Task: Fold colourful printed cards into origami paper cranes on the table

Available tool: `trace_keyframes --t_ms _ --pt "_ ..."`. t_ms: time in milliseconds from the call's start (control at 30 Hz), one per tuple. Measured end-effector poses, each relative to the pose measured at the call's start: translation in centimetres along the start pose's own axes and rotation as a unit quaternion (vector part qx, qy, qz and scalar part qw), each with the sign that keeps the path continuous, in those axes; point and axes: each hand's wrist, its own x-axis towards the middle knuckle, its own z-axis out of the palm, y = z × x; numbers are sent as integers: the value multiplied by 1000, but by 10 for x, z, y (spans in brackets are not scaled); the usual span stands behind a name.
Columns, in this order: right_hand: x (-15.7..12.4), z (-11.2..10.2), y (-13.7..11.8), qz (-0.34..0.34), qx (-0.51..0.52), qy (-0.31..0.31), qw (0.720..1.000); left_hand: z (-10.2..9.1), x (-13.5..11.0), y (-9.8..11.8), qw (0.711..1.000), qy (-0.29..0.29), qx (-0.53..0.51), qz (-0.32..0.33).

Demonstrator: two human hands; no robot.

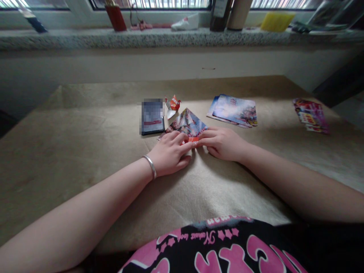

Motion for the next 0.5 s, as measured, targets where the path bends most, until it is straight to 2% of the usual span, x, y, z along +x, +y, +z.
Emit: trace_keyframes --t_ms 500 --pt "-1 3 3 -6 0 4 1000 -5 -1 -5 1000 15 17 21"
